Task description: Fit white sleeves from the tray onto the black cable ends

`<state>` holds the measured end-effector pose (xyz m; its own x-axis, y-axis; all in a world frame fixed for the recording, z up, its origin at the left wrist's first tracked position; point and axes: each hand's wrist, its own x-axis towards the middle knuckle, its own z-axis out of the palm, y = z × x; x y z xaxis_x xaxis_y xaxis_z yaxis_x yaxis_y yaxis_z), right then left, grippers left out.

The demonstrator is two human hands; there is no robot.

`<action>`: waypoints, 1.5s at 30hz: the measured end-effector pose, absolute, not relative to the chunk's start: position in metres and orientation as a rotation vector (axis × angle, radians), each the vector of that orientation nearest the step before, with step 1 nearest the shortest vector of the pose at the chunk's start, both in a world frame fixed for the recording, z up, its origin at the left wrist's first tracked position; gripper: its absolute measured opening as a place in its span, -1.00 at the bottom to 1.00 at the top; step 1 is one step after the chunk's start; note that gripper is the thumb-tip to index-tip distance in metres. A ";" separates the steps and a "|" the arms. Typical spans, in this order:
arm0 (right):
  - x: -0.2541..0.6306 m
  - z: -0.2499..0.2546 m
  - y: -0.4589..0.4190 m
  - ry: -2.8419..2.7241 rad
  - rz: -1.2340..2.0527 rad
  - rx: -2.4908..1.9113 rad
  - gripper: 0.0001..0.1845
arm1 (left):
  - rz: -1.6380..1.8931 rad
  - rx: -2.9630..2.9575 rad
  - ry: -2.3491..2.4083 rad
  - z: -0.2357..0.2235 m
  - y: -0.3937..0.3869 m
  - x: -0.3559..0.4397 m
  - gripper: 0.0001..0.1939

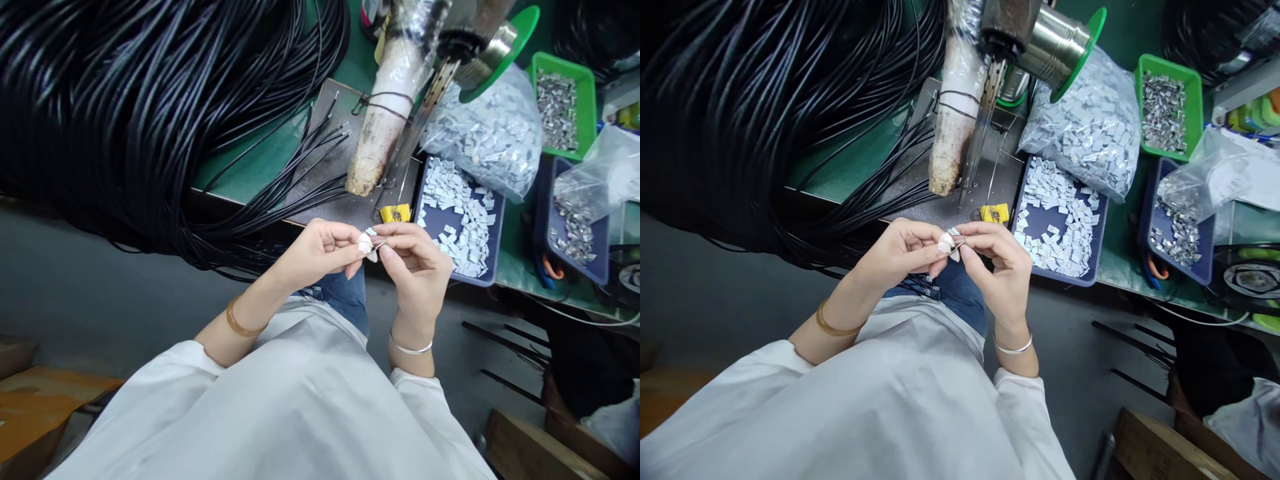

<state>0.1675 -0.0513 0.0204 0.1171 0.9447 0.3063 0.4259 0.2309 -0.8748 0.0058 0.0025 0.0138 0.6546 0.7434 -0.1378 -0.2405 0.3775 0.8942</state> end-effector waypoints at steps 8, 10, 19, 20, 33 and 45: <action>0.166 0.011 -0.053 -1.546 0.444 -1.313 -0.87 | 0.661 0.916 0.562 0.011 0.002 0.003 -0.76; 0.168 0.010 -0.050 -1.454 0.569 -1.343 -0.94 | 0.712 0.943 0.573 0.010 0.002 0.004 -0.78; 0.164 0.020 -0.057 -1.620 0.075 -1.290 -0.79 | 0.965 0.994 0.816 0.013 0.004 0.016 -0.89; 0.164 0.018 -0.057 -1.671 0.038 -1.284 -0.78 | 0.972 1.003 0.826 0.014 0.005 0.017 -0.90; 0.165 0.010 -0.051 -1.559 0.176 -1.370 -0.90 | 0.996 0.932 0.750 0.005 0.007 0.016 -0.82; 0.169 -0.004 -0.045 -1.749 -0.130 -1.271 -0.76 | 1.018 1.022 0.852 0.005 0.011 0.018 -0.83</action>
<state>0.1686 -0.0452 -0.0037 -0.0235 0.6896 0.7238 0.7894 0.4571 -0.4098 0.0178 0.0108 0.0047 0.3065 0.9470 -0.0959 -0.2618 0.1808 0.9480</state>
